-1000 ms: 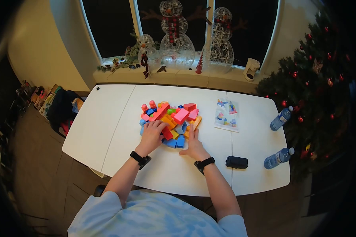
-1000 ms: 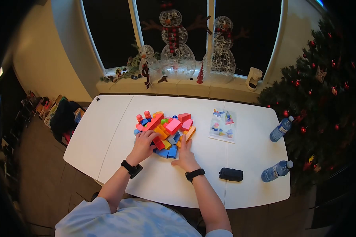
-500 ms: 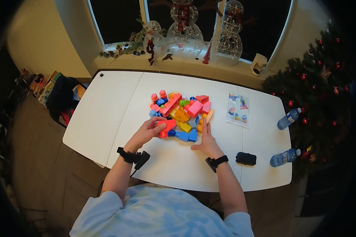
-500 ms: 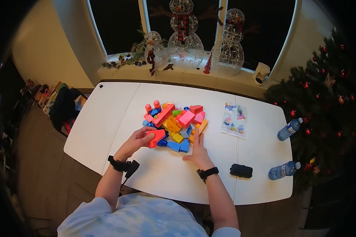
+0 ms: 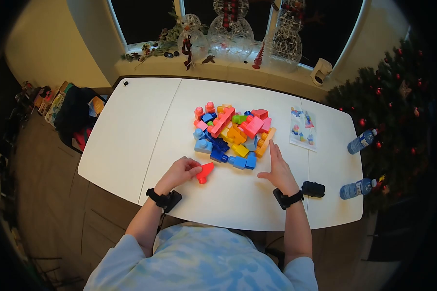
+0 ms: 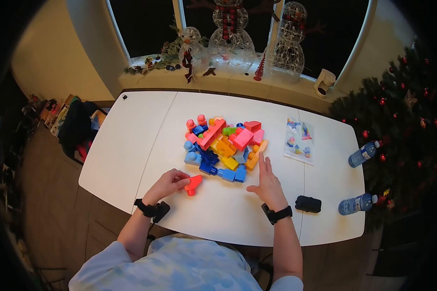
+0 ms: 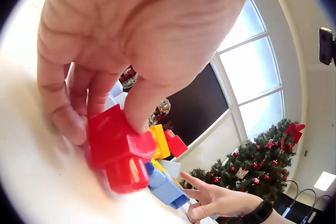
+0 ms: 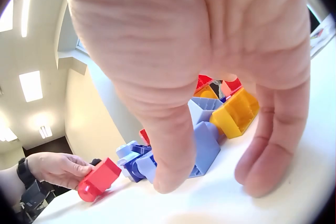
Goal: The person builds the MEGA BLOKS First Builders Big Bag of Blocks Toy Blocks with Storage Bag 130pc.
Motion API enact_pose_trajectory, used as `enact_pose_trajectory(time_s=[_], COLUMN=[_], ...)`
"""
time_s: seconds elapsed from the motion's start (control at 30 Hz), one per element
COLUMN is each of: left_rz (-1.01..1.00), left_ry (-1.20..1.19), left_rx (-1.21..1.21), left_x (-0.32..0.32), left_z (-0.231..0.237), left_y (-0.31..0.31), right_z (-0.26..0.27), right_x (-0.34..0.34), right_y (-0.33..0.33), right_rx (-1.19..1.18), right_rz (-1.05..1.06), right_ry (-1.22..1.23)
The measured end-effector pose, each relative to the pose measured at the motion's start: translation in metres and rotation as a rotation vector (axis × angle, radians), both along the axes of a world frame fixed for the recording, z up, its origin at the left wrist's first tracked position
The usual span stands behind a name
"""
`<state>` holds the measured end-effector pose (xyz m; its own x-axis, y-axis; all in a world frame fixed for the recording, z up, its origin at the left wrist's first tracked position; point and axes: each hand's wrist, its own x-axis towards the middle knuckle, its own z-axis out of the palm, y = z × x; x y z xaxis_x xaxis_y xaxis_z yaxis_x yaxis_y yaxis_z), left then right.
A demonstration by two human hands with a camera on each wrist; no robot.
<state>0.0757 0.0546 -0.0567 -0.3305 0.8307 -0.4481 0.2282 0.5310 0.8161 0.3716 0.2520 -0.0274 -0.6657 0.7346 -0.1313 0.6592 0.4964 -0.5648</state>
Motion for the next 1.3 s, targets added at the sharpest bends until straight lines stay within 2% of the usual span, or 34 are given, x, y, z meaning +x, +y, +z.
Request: enact_pose_trajectory(time_s=[0.07, 0.1, 0.17, 0.2, 0.27, 0.3, 0.37, 0.47, 0.6, 0.67, 0.7, 0.77, 0.8, 0.87, 0.93, 0.97, 1.03, 1.1, 1.13, 1.2, 1.3], left_rz=[-0.221, -0.229, -0.346, -0.347, -0.451, -0.45, -0.572, -0.668, -0.666, -0.502, -0.499, -0.336, -0.339, -0.246, -0.237, -0.238, -0.241, -0.095, -0.099, -0.002, -0.001], left_ry=[0.496, 0.489, 0.586, 0.581, 0.628, 0.626, 0.774, 0.872, 0.758, 0.556, 0.554, 0.453, 0.447, 0.482, 0.533, 0.603, 0.673, 0.501, 0.503, 0.124, 0.116], left_rx=[0.17, 0.17, 0.334, 0.339, 0.282, 0.287, 0.304, 0.323, 0.313, 0.225, 0.22, 0.31, 0.302, 0.412, 0.446, 0.441, 0.432, 0.438, 0.439, 0.539, 0.445], left_x=[-0.001, -0.001, -0.003, 0.001, 0.012, 0.018, 0.026, 0.021, 0.015, 0.019, 0.017, 0.014, 0.011, 0.006, 0.006, 0.007, 0.006, 0.004, 0.004, 0.003, 0.003], left_z=[0.005, 0.006, 0.012, 0.015, 0.027, 0.035, 0.049, 0.027, 0.025, 0.044, 0.045, 0.043, 0.039, 0.028, 0.022, 0.024, 0.023, 0.017, 0.01, -0.004, -0.007], left_y=[-0.001, 0.001, 0.011, 0.013, 0.017, 0.016, 0.012, 0.013, 0.009, 0.002, -0.002, -0.011, -0.015, -0.023, -0.029, -0.031, -0.033, -0.033, -0.032, -0.032, -0.031], right_z=[0.025, 0.029, 0.038, 0.043, 0.054, 0.057, 0.057, 0.035, 0.027, 0.034, 0.039, 0.063, 0.065, 0.061, 0.048, 0.034, 0.021, 0.007, 0.0, -0.011, -0.016], right_x=[-0.003, -0.006, -0.016, -0.024, -0.051, -0.062, -0.082, -0.102, -0.107, -0.102, -0.097, -0.082, -0.075, -0.066, -0.063, -0.063, -0.069, -0.076, -0.079, -0.084, -0.09], right_y=[0.002, 0.008, 0.024, 0.03, 0.035, 0.035, 0.037, 0.054, 0.062, 0.053, 0.044, 0.013, -0.001, -0.03, -0.055, -0.064, -0.08, -0.092, -0.095, -0.101, -0.109], right_rx=[0.048, 0.046, 0.29, 0.293, 0.457, 0.461, 0.443, 0.403, 0.322, 0.395, 0.39, 0.235, 0.226, 0.175, 0.098, 0.156, 0.129, 0.172, 0.173, 0.261, 0.38], right_rz=[-0.112, -0.121, -0.098, -0.101, -0.051, -0.05, 0.002, 0.012, -0.002, -0.038, -0.035, -0.04, -0.042, 0.137, 0.189, 0.227, 0.218, 0.231, 0.228, 0.238, 0.223], right_ry=[-0.047, -0.053, 0.155, 0.149, 0.228, 0.224, 0.057, -0.024, -0.093, -0.001, -0.002, 0.204, 0.199, 0.231, 0.189, 0.215, 0.18, 0.129, 0.13, 0.078, 0.064])
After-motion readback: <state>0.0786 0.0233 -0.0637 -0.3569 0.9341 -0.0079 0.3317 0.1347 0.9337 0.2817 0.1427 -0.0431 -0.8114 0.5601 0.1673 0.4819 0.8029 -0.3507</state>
